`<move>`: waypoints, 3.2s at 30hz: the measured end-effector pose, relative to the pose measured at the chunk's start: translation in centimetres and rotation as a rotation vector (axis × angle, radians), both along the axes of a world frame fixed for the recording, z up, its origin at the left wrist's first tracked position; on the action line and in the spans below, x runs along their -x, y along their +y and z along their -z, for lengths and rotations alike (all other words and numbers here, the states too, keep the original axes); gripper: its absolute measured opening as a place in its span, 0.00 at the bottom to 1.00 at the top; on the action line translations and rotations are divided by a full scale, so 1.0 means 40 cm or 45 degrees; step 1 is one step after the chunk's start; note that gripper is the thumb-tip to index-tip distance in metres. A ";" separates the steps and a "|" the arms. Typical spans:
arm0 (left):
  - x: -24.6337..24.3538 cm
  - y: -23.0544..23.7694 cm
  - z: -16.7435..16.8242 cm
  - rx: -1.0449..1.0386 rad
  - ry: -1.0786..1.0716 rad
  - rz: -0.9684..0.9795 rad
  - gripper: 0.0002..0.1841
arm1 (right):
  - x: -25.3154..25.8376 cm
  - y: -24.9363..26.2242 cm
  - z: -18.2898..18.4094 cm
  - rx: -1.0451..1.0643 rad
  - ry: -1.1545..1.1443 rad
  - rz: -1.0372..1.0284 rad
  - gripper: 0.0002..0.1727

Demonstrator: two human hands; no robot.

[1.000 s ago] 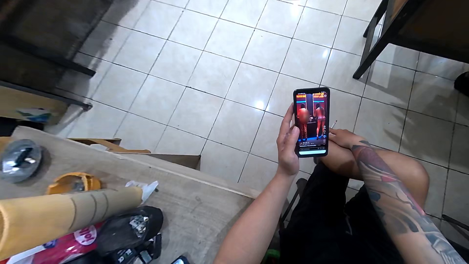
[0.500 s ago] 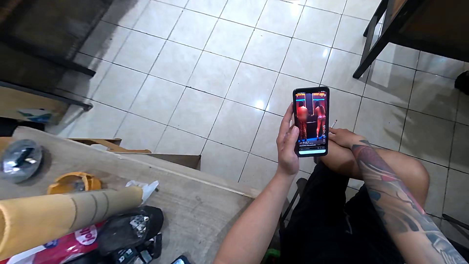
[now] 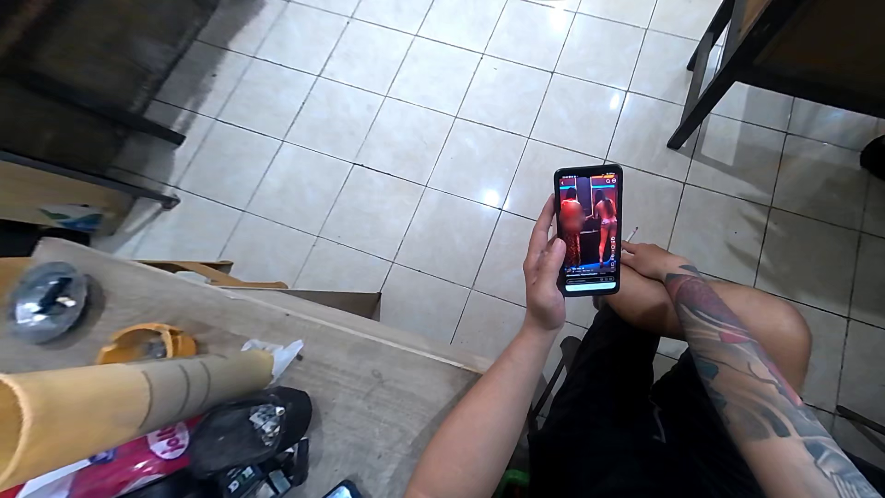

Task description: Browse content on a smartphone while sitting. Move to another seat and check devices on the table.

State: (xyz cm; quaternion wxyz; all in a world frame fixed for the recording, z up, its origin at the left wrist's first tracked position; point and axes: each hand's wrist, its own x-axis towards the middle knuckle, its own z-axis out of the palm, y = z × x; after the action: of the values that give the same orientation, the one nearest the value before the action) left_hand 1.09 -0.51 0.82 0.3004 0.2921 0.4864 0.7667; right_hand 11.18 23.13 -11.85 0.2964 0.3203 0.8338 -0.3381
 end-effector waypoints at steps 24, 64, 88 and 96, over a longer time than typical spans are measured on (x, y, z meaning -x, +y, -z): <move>-0.001 0.002 0.001 -0.020 0.009 -0.007 0.33 | -0.008 -0.006 0.005 -0.020 0.044 0.056 0.38; -0.001 0.000 -0.003 -0.017 0.000 0.008 0.33 | 0.002 0.000 -0.013 0.007 -0.006 0.019 0.38; -0.001 0.000 -0.002 -0.015 0.006 0.012 0.33 | 0.003 -0.004 -0.023 0.009 0.003 0.033 0.38; -0.002 0.001 -0.002 0.001 0.001 0.003 0.33 | 0.001 -0.002 -0.021 0.011 0.004 0.030 0.38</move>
State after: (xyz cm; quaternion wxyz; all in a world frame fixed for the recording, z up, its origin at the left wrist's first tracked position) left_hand 1.17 -0.47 0.88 0.3011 0.2927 0.4866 0.7660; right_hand 11.13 23.06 -11.01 0.2924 0.3286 0.8289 -0.3456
